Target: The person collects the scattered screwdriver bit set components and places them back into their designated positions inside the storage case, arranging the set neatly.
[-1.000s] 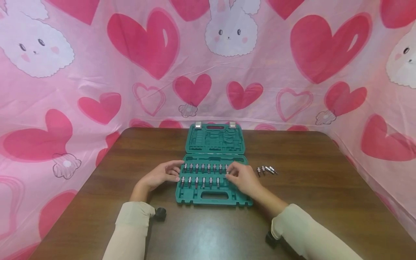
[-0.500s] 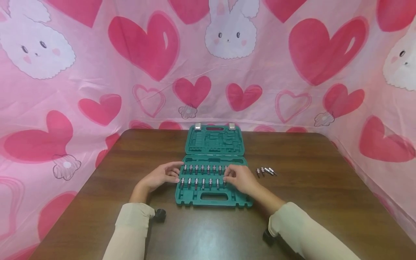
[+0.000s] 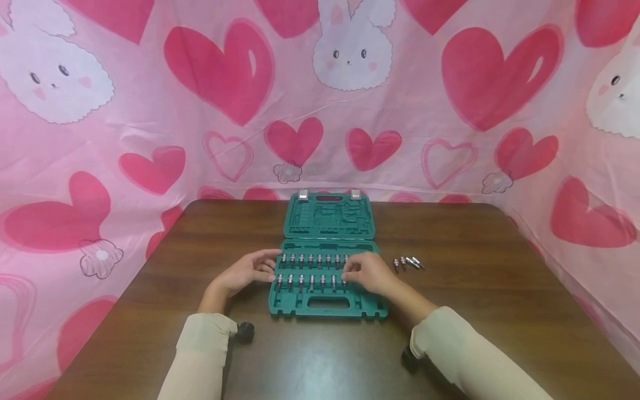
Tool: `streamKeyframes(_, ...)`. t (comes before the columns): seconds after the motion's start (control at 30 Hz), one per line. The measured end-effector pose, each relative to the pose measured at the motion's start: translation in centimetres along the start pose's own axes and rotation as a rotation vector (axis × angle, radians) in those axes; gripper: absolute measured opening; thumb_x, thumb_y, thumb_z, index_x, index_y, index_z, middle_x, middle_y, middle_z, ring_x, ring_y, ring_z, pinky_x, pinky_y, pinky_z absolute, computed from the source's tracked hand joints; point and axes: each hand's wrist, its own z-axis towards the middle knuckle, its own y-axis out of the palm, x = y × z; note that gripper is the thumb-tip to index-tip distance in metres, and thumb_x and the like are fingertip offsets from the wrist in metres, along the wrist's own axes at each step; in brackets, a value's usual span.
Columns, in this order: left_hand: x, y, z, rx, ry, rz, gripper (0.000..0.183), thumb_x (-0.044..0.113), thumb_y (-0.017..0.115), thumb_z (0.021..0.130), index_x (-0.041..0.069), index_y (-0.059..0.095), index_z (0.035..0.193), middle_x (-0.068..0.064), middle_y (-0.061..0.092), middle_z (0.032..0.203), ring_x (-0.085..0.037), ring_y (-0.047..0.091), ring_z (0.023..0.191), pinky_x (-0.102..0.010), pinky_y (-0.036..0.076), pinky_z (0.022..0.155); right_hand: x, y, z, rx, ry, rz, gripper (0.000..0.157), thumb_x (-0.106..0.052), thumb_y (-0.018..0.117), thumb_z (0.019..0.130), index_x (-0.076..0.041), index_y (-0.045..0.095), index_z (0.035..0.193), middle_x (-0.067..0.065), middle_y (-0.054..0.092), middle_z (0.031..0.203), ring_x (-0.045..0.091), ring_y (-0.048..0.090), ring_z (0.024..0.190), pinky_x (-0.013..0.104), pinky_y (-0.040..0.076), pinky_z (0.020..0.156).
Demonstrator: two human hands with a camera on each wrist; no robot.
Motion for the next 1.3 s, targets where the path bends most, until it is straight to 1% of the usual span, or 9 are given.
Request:
streamKeyframes(0.1,0.00,-0.04,0.03,0.002,-0.002,-0.002,0.066,0.009,0.072,0.087,0.007,0.042,0.145,-0.017,0.061,0.113,-0.031,0.058,0.106,-0.034,0.050,0.091,-0.11,-0.18,0.10,-0.018,-0.014,-0.005,0.012,-0.018,0.076,0.085,-0.019,0.069,0.077,-0.008,0.060,0.069,0.013,0.054,0.068,0.032,0.046,0.062)
streamKeyframes(0.3,-0.17,-0.08,0.03,0.000,-0.003,-0.002,0.066,0.010,0.073,0.087,0.006,0.042,0.145,-0.017,0.060,0.113,-0.030,0.057,0.106,-0.034,0.049,0.092,-0.36,-0.34,0.17,-0.036,-0.008,-0.011,0.012,-0.017,0.076,0.085,-0.018,0.068,0.076,-0.008,0.059,0.068,0.013,0.053,0.067,0.032,0.046,0.061)
streamKeyframes(0.4,-0.26,-0.05,0.01,0.002,0.007,-0.007,0.066,0.010,0.073,0.087,0.005,0.042,0.145,-0.018,0.060,0.113,-0.031,0.057,0.106,-0.035,0.049,0.092,-0.42,-0.42,0.25,-0.039,0.014,0.000,0.014,-0.017,0.077,0.084,-0.018,0.066,0.076,-0.006,0.058,0.068,0.014,0.052,0.067,0.032,0.045,0.060)
streamKeyframes(0.57,-0.40,0.10,-0.04,-0.005,0.012,0.003,0.068,0.012,0.073,0.087,0.006,0.041,0.146,-0.017,0.060,0.114,-0.030,0.057,0.106,-0.034,0.049,0.092,-0.44,-0.52,0.31,-0.052,0.073,0.015,0.015,-0.017,0.078,0.083,-0.018,0.064,0.077,-0.003,0.056,0.067,0.015,0.051,0.065,0.032,0.043,0.058)
streamKeyframes(0.73,-0.41,0.11,-0.18,0.008,0.012,0.015,0.069,0.014,0.075,0.085,0.008,0.042,0.146,-0.014,0.061,0.113,-0.029,0.058,0.106,-0.036,0.049,0.093,-0.49,-0.50,0.38,-0.061,0.072,0.022,0.015,-0.016,0.078,0.083,-0.017,0.064,0.077,-0.003,0.057,0.067,0.015,0.051,0.064,0.033,0.043,0.057)
streamKeyframes(0.87,-0.40,0.12,-0.24,0.019,0.003,0.022,0.070,0.017,0.076,0.085,0.010,0.042,0.146,-0.013,0.061,0.114,-0.029,0.058,0.106,-0.037,0.048,0.094,-0.47,-0.38,0.32,-0.059,0.070,0.021,0.017,-0.016,0.079,0.082,-0.017,0.063,0.076,-0.002,0.056,0.067,0.015,0.051,0.064,0.033,0.043,0.058)
streamKeyframes(1.0,-0.46,0.25,-0.25,0.002,0.005,0.016,0.069,0.016,0.074,0.086,0.008,0.042,0.146,-0.014,0.061,0.114,-0.030,0.057,0.107,-0.037,0.048,0.094,-0.37,-0.22,0.16,-0.061,0.077,0.025,0.017,-0.015,0.079,0.082,-0.017,0.063,0.076,-0.002,0.056,0.067,0.016,0.051,0.064,0.033,0.043,0.058)
streamKeyframes(1.13,-0.39,0.26,-0.18,-0.010,0.015,0.007,0.067,0.011,0.073,0.087,0.005,0.041,0.146,-0.017,0.060,0.114,-0.032,0.057,0.107,-0.035,0.049,0.093,-0.35,-0.03,0.17,-0.047,0.079,0.014,0.017,-0.015,0.079,0.082,-0.017,0.063,0.076,-0.002,0.056,0.066,0.015,0.051,0.064,0.033,0.043,0.058)
streamKeyframes(1.3,-0.08,0.17,-0.15,-0.005,0.023,0.005,0.067,0.008,0.072,0.087,0.004,0.041,0.146,-0.019,0.060,0.114,-0.033,0.056,0.107,-0.033,0.049,0.092,-0.47,-0.01,0.42,-0.019,0.077,-0.020,0.018,-0.016,0.078,0.083,-0.017,0.063,0.075,-0.003,0.055,0.065,0.015,0.050,0.062,0.032,0.042,0.057)
